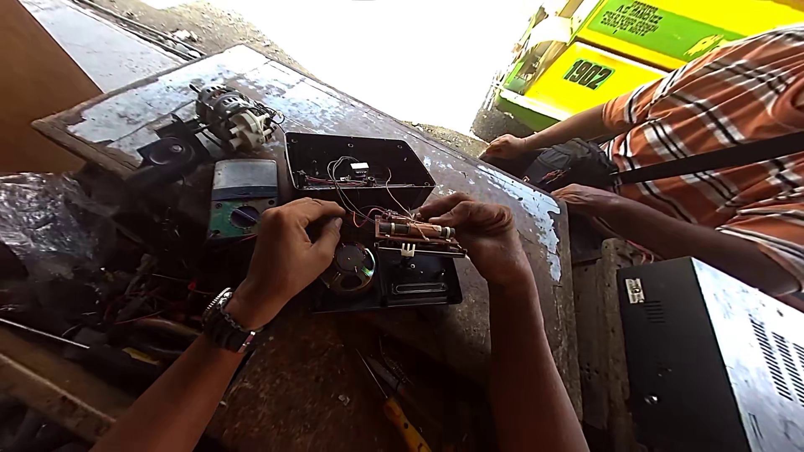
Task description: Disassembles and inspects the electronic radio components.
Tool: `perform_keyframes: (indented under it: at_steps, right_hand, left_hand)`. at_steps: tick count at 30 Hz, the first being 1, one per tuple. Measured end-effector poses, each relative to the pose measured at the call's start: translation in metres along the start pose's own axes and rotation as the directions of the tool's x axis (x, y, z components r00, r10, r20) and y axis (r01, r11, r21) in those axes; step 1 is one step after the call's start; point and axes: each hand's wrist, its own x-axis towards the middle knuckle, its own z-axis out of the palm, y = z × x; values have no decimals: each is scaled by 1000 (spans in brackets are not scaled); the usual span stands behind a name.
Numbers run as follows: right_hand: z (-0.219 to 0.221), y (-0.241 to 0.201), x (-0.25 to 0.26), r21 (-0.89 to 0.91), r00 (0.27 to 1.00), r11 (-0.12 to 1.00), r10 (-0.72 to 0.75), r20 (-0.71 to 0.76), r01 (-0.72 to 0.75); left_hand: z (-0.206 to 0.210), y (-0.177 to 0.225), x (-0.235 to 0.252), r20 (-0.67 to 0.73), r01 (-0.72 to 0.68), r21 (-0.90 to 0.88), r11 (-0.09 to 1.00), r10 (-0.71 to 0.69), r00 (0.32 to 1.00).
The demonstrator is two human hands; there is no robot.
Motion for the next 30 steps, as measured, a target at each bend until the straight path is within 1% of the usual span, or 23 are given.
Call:
perform_keyframes:
  at_steps: [2,4,6,9,10,12,14,15,19,21,25,27,30]
  right_hand:
    - [-1,0,-1,11,1000,1000,14,5,-14]
    - [-2,0,-1,21,1000,999,31,1,-31]
    - [-2,0,-1,16,999,999,44,-4,-44]
    - [-2,1,-2,-8,999,999,53,-11,-54]
    - [-2,2,-2,-10,998,998,55,-6,-55]
    - [-2,2,-2,-17,998,998,61,-3,-61]
    - [-2,1,-2,-31,998,997,67,-5,-67]
    - [-1,1,-2,-36,998,997,68,-6,-68]
    - [0,1,-2,-51,999,998,40,-7,-41]
    - [1,-1,-1,-64,1000,998,14,-11,-15]
    - [2,-3,-2,-98,1000,995,-10,-23,7]
    - [2,-3,-2,-90,999,996,-11,-30,8]
    - [1,-4,-4,-69,1000,998,-11,-26,9]
  left_hand:
    - [-6,-1,1,-48,0,17,1000,1,999]
    - [-14,-4,7,-49,-45,9,999,46,998]
    - [-22,-8,16,29,-146,3,989,146,989]
    - [-25,-14,28,209,-270,16,963,261,942]
    - [-23,-15,30,241,-293,35,955,276,930]
    - [-18,-16,31,231,-332,42,942,314,921]
    - [-15,-17,34,200,-358,28,933,345,917]
    - [-15,-16,36,206,-364,42,930,349,914]
    - [-17,-10,43,313,-390,72,918,350,883]
    - [-14,-10,48,341,-401,69,913,356,870]
    - [-13,-8,64,302,-401,-20,916,387,871]
    - [-18,-6,72,290,-420,-60,905,419,861]
    - [-29,0,75,285,-438,-61,897,436,854]
